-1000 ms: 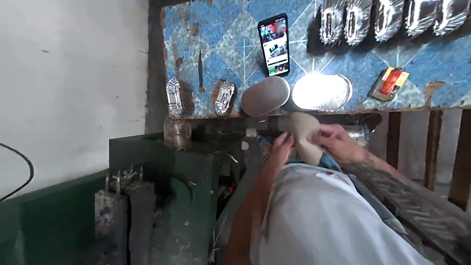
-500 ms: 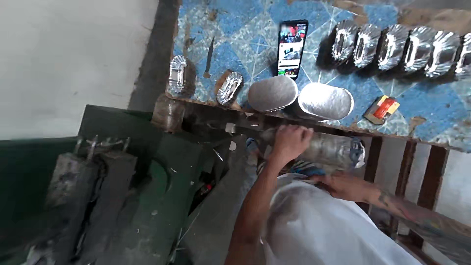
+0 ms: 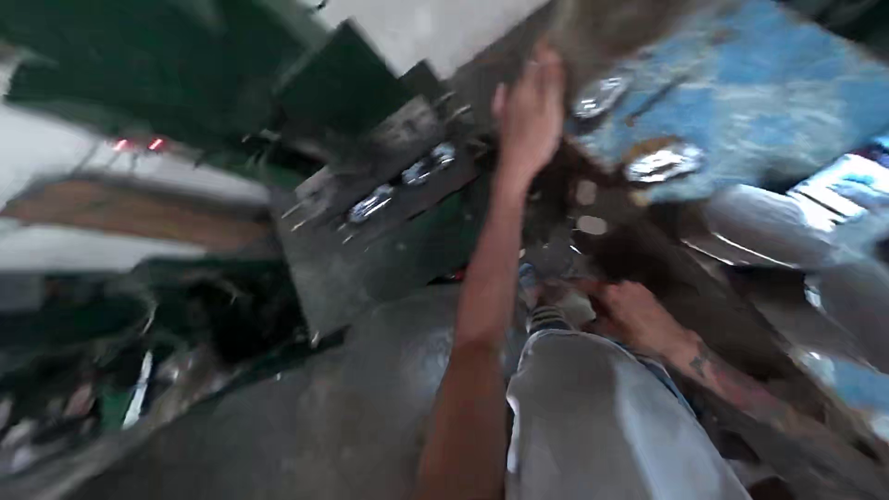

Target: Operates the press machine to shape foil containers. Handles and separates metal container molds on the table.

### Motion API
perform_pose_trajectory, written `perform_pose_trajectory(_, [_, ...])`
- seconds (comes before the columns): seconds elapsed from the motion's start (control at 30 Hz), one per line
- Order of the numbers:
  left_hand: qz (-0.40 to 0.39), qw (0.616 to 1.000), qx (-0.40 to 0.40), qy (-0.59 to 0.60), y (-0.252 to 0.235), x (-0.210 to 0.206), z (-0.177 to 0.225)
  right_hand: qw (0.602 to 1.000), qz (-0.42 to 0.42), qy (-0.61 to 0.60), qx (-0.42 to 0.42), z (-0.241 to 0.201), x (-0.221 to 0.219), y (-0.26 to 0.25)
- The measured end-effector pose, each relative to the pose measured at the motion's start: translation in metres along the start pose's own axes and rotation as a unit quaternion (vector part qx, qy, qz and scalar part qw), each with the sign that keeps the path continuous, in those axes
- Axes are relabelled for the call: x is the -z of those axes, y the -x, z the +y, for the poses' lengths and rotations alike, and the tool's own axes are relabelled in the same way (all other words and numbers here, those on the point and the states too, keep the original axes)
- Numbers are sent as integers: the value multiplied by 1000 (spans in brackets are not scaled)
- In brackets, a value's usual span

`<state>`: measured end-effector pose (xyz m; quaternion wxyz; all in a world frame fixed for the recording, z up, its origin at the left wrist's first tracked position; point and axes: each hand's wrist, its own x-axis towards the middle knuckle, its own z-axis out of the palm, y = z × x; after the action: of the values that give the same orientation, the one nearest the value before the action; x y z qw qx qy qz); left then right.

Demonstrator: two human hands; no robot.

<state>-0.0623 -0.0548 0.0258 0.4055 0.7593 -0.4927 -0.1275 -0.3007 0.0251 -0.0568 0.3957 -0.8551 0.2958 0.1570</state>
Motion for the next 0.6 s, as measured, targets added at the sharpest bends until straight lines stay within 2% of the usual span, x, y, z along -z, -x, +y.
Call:
perform_pose_trajectory(0.07, [-89, 984, 104, -111, 19, 43, -42, 999, -26, 27, -3, -15, -3, -23])
perform_pose_trajectory(0.13, [-90, 964, 167, -186, 31, 64, -117, 996, -78, 49, -7, -36, -5, -48])
perform_pose_trajectory(0.2, [-71, 952, 175, -240, 53, 77, -177, 991, -102, 88, 27, -59, -11, -71])
perform_pose_trajectory(0.23, [-62, 947, 167, -266, 66, 92, -182, 988, -78, 118, 63, -76, -12, -81])
perform_pose_trajectory(0.27, [-63, 943, 164, -282, 79, 115, -177, 983, -13, 146, 113, -92, -14, -92])
perform_pose_trajectory(0.33, [-155, 929, 195, -272, 102, 169, -177, 939, 156, 175, 251, -113, -14, -125])
perform_pose_trajectory(0.4, [-216, 921, 204, -252, 114, 201, -222, 887, 221, 212, 346, -127, 2, -176])
perform_pose_trajectory(0.43, [-211, 928, 181, -249, 121, 207, -248, 872, 230, 231, 365, -133, 12, -205])
perform_pose_trajectory(0.5, [-124, 952, 102, -259, 142, 210, -263, 878, 209, 261, 341, -144, 26, -251])
perform_pose_trajectory(0.53, [-76, 958, 75, -267, 157, 209, -250, 895, 189, 270, 302, -155, 28, -265])
perform_pose_trajectory(0.6, [-42, 964, 74, -251, 194, 192, -214, 925, 140, 272, 223, -198, 15, -271])
